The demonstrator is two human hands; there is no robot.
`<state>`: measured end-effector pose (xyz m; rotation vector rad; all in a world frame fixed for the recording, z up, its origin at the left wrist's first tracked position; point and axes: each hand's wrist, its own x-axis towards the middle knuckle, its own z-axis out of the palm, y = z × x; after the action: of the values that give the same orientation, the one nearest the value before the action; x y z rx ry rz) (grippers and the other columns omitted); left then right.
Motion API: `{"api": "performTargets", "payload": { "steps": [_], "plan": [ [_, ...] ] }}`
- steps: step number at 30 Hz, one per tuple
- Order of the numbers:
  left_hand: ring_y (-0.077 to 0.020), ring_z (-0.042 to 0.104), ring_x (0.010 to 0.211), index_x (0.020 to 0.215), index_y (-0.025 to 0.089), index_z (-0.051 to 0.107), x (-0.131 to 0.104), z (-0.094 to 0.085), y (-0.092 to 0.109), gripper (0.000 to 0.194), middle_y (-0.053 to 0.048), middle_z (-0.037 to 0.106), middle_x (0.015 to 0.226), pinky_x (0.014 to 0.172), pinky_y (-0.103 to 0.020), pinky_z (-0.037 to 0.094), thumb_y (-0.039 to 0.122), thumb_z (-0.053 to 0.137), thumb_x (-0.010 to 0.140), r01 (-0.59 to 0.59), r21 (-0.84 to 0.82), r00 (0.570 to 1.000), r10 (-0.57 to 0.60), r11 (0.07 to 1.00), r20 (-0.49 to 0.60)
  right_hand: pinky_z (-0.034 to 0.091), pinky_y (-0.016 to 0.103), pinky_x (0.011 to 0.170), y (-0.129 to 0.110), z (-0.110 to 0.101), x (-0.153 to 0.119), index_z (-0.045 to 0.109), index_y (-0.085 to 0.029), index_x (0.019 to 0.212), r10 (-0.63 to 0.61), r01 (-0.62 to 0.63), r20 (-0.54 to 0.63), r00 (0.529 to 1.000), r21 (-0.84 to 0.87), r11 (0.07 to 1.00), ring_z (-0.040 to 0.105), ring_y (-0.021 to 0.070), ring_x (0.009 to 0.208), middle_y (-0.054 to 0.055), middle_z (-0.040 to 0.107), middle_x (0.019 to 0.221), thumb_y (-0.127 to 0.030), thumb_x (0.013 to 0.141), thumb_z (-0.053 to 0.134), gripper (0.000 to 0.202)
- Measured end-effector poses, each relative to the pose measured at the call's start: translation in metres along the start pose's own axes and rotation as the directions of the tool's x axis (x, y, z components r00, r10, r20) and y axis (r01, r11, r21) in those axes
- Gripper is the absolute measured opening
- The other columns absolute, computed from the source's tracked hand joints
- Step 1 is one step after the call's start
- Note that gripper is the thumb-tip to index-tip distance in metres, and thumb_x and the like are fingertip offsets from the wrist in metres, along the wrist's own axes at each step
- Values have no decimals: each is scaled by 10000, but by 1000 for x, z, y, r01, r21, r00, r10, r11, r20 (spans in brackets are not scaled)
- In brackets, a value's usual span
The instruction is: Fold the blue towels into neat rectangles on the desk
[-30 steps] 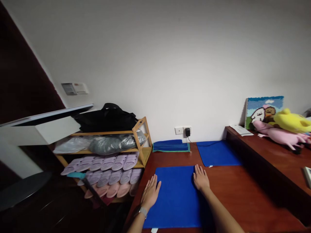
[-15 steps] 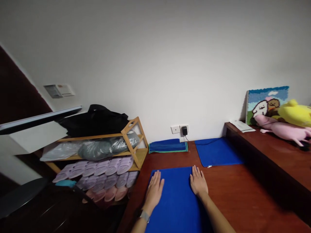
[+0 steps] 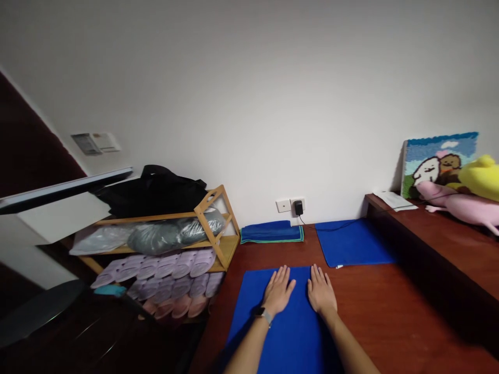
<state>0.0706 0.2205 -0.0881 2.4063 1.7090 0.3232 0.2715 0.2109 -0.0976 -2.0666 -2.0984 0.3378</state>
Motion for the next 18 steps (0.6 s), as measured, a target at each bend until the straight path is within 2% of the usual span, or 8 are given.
{"api": "performTargets", "payload": {
  "steps": [5, 7, 10, 14, 16, 18],
  "plan": [
    [-249, 218, 1611, 1654, 136, 305, -26, -35, -84, 800, -115, 269, 1728, 1322, -477, 187, 636, 112, 1061, 186, 71, 982, -187, 980, 6, 93, 400, 1315, -3, -5, -3, 180, -101, 1667, 14, -14, 24, 1000, -13, 1000, 140, 191, 1622, 53, 190, 1749, -386, 1044, 134, 687],
    [-254, 225, 1608, 1652, 135, 310, -36, -44, -106, 783, -122, 273, 1726, 1315, -481, 198, 622, 130, 1065, 210, 74, 978, -211, 975, -6, 93, 399, 1315, -3, -6, -5, 181, -99, 1666, 17, -16, 26, 1000, -29, 999, 144, 193, 1622, 50, 189, 1750, -385, 1042, 124, 689],
    [-252, 242, 1602, 1649, 158, 322, -47, -52, -127, 748, -111, 285, 1723, 1305, -480, 226, 606, 169, 1069, 227, 74, 974, -226, 971, -21, 97, 398, 1313, -4, -8, -7, 189, -99, 1665, 11, -10, 26, 1000, -45, 999, 152, 201, 1621, 49, 195, 1750, -381, 1040, 117, 690],
    [-277, 284, 1588, 1639, 132, 340, -55, -60, -135, 734, -146, 328, 1704, 1299, -500, 245, 578, 207, 1072, 255, 76, 966, -252, 964, -55, 113, 397, 1312, -4, -10, -8, 188, -94, 1665, 10, -9, 33, 999, -39, 999, 154, 207, 1620, 51, 201, 1749, -381, 1039, 122, 692],
    [-277, 260, 1596, 1650, 141, 316, -56, -61, -124, 724, -139, 313, 1714, 1306, -505, 232, 569, 202, 1077, 251, 76, 965, -244, 965, -98, 119, 401, 1311, -4, -9, -7, 191, -94, 1665, 10, -9, 33, 999, -33, 999, 156, 208, 1620, 55, 204, 1748, -387, 1039, 122, 695],
    [-263, 237, 1604, 1663, 162, 281, -57, -56, -98, 716, -115, 287, 1728, 1314, -492, 220, 572, 193, 1083, 186, 68, 975, -176, 980, -135, 119, 406, 1310, -4, -8, -7, 201, -93, 1665, 6, -6, 25, 1000, -33, 999, 159, 207, 1620, 58, 208, 1747, -390, 1038, 125, 698]
  ]
}}
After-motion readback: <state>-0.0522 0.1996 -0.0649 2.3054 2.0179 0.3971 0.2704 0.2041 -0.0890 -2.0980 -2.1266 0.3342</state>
